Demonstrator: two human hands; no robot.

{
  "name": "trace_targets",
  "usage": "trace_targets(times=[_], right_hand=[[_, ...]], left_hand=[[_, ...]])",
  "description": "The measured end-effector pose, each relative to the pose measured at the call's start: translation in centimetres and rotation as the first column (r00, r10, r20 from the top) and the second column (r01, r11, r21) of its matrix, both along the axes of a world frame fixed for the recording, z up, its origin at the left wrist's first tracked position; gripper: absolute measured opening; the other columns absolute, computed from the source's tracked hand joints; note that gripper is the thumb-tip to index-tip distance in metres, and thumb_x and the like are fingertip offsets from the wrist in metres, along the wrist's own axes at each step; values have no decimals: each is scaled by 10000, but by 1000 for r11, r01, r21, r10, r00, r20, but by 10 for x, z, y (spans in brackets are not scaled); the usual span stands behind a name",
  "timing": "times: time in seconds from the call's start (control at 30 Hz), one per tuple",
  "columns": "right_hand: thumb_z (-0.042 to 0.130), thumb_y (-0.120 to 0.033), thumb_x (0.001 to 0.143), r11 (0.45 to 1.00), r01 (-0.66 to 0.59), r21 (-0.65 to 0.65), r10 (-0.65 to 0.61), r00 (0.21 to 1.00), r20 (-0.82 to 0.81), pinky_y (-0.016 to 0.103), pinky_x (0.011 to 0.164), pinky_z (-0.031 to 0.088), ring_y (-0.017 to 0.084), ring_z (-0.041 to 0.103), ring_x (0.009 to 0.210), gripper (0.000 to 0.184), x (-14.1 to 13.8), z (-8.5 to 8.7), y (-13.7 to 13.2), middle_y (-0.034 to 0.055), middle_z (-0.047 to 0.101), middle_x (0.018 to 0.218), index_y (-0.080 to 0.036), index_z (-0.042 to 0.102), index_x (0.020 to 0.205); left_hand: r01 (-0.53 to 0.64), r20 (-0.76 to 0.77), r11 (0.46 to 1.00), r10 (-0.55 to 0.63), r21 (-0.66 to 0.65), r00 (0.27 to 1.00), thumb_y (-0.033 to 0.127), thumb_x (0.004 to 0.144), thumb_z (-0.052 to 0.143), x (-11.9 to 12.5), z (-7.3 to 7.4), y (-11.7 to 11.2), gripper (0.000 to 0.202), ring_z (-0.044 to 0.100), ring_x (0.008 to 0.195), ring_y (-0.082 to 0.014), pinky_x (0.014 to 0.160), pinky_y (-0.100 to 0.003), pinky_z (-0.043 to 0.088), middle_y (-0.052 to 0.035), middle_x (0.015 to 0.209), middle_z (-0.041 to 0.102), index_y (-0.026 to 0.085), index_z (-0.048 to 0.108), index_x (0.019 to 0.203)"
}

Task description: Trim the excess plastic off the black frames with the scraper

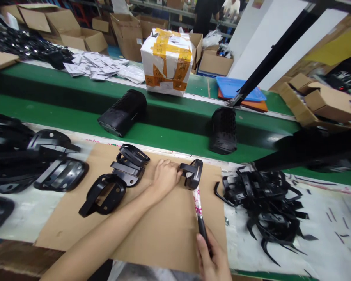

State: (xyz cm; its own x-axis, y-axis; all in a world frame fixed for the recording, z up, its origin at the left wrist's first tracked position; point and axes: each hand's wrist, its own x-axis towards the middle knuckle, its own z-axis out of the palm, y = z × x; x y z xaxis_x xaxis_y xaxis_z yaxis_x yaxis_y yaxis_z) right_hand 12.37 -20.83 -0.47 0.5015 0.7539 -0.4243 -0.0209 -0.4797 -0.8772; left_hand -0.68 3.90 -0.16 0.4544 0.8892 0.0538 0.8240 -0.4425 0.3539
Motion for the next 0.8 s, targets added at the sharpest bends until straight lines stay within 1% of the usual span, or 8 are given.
trace_targets(times=[0.17, 0.33, 0.47, 0.5, 0.63, 0.7, 0.73, 0.8], right_hand=[[735, -711, 834, 985, 175, -12, -175, 985, -8, 258, 484, 518, 189, 639, 602, 726, 4, 4, 0, 77, 750, 827, -197, 734, 1347], [778, -689, 803, 996, 4, -87, -14, 994, -112, 229, 425, 453, 151, 557, 523, 636, 14, 13, 5, 23, 656, 687, -196, 792, 1204], [723, -691, 860, 989, 145, -5, -145, 985, -98, 212, 376, 344, 102, 406, 444, 704, 17, 18, 4, -36, 556, 648, -228, 674, 1387], [708, -704, 866, 989, 147, -10, -147, 983, -110, 211, 372, 326, 97, 377, 433, 726, 16, 18, 3, -46, 536, 636, -229, 649, 1412], [754, -741, 793, 982, -77, -174, 37, 974, -222, 201, 359, 260, 87, 343, 404, 775, 16, 18, 6, -55, 508, 558, -171, 699, 1316], [753, -735, 791, 977, -113, -183, 82, 982, -168, 206, 358, 283, 98, 383, 406, 758, 24, 19, 9, -49, 528, 556, -161, 722, 1284], [742, -724, 809, 982, -103, -161, 89, 992, -94, 218, 379, 349, 118, 449, 434, 736, 29, 19, 10, -36, 560, 577, -161, 730, 1283], [720, -687, 848, 989, -95, -109, 104, 991, 79, 269, 521, 533, 186, 627, 584, 683, 40, 18, 13, 17, 685, 697, -164, 744, 1286]], left_hand=[[-9, 26, 1000, 9, 9, 1000, 230, 968, 598, 0, -3, 0, 198, 701, 962, -297, 913, -426, 459, -150, 898, 769, 135, 760, 905], [-7, 22, 1000, 7, 14, 1000, 264, 993, 575, 1, -5, 0, 236, 703, 978, -295, 928, -426, 449, -151, 931, 775, 129, 754, 920], [8, 12, 1000, -8, 2, 1000, 247, 983, 581, 0, -3, 1, 217, 700, 982, -291, 932, -420, 445, -149, 931, 777, 129, 752, 922], [14, 12, 1000, -14, 5, 1000, 246, 984, 577, 0, -2, 0, 219, 700, 978, -290, 934, -419, 445, -148, 934, 778, 128, 752, 926], [9, 52, 1000, -9, 8, 999, 232, 984, 550, -1, -4, -1, 236, 699, 953, -297, 939, -439, 447, -152, 939, 780, 124, 748, 918], [-21, 151, 999, 26, -34, 988, 210, 951, 572, -2, -7, 0, 202, 693, 950, -306, 957, -458, 445, -153, 908, 770, 134, 736, 861], [-41, 273, 995, 63, -85, 960, 199, 915, 608, -2, -8, 1, 165, 687, 948, -307, 968, -463, 441, -146, 876, 760, 145, 722, 810], [-41, 575, 974, 165, -222, 801, 205, 839, 688, -4, -13, 4, 125, 671, 925, -295, 965, -454, 447, -110, 807, 730, 171, 684, 719]])
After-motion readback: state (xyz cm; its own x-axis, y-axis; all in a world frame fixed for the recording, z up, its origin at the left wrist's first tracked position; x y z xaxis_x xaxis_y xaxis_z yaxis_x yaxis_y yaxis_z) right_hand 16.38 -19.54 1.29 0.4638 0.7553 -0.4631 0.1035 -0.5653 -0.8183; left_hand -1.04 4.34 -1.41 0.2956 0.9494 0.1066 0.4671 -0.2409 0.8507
